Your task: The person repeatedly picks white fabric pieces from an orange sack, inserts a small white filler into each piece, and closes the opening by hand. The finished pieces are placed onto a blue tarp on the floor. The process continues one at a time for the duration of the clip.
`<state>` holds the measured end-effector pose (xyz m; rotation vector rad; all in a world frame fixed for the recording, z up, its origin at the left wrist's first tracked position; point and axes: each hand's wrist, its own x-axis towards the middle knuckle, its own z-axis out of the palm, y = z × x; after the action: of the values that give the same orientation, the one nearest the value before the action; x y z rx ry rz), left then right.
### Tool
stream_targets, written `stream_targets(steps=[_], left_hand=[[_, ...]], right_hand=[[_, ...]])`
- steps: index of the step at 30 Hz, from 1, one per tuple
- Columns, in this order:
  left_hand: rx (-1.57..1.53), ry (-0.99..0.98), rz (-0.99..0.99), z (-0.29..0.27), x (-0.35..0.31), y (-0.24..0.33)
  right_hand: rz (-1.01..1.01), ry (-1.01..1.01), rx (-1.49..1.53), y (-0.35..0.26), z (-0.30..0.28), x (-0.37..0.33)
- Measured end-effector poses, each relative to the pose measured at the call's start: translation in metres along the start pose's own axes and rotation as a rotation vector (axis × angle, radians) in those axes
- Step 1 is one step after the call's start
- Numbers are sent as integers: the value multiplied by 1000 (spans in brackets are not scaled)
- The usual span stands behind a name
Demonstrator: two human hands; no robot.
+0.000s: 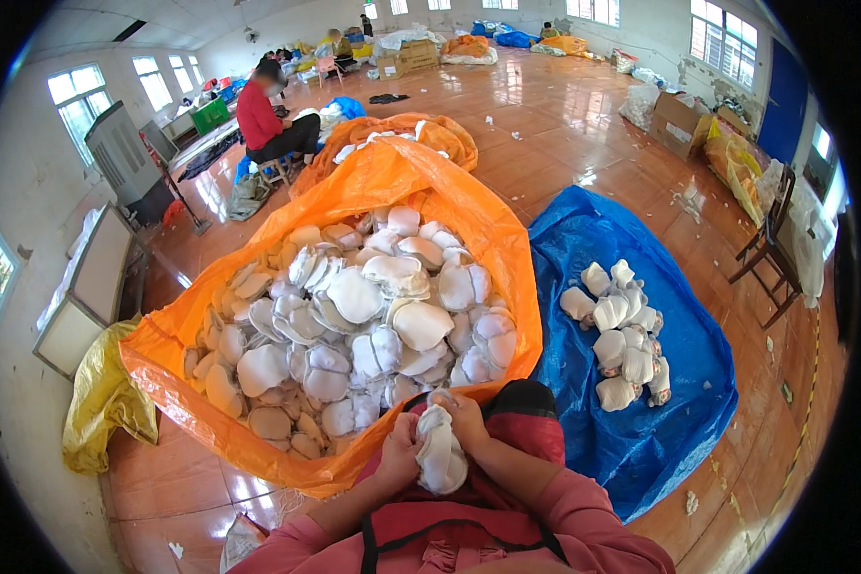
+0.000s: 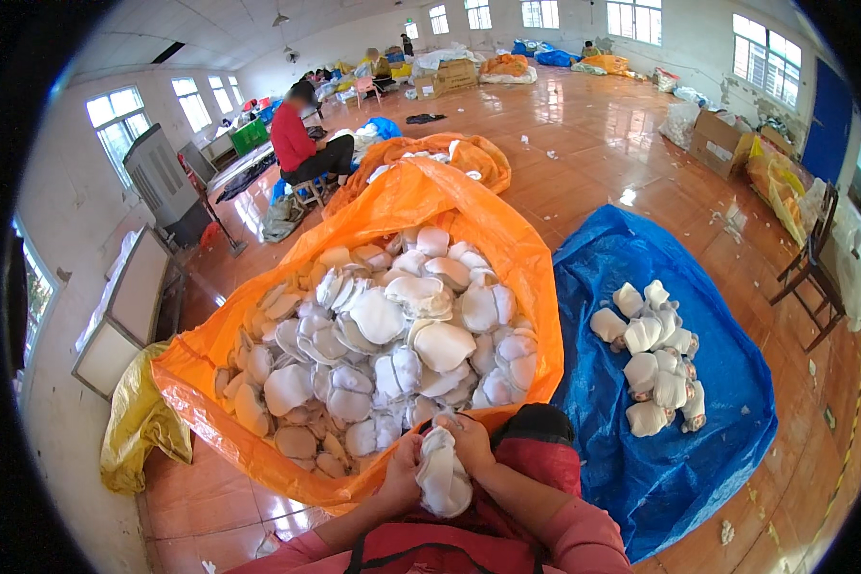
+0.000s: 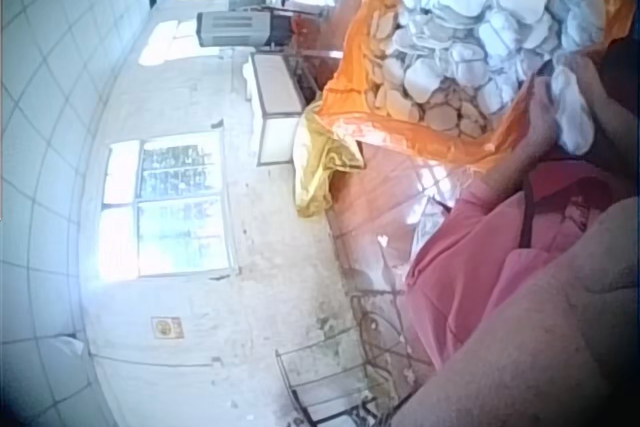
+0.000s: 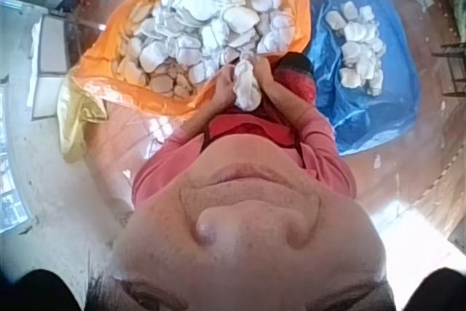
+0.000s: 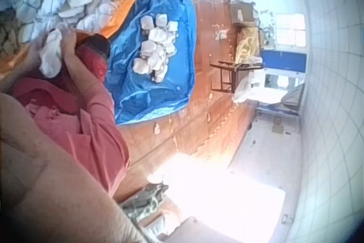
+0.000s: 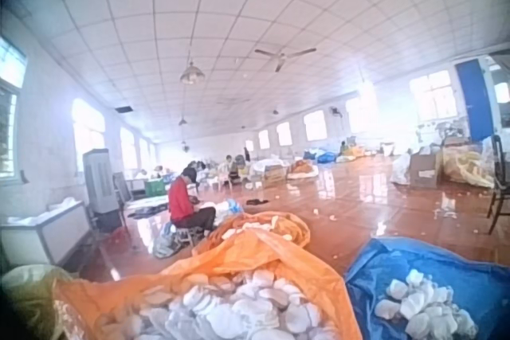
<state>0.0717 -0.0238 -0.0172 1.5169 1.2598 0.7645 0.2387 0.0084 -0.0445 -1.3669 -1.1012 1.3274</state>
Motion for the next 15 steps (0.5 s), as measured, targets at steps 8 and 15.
stream_targets(steps=[8,15], left_hand=[[-455,-210,83,-41,-5,31],[-464,-335,41,-77,-5,25]], right_hand=[[72,-440,620,5,5,2],[130,-707,678,-31,-3,-14]])
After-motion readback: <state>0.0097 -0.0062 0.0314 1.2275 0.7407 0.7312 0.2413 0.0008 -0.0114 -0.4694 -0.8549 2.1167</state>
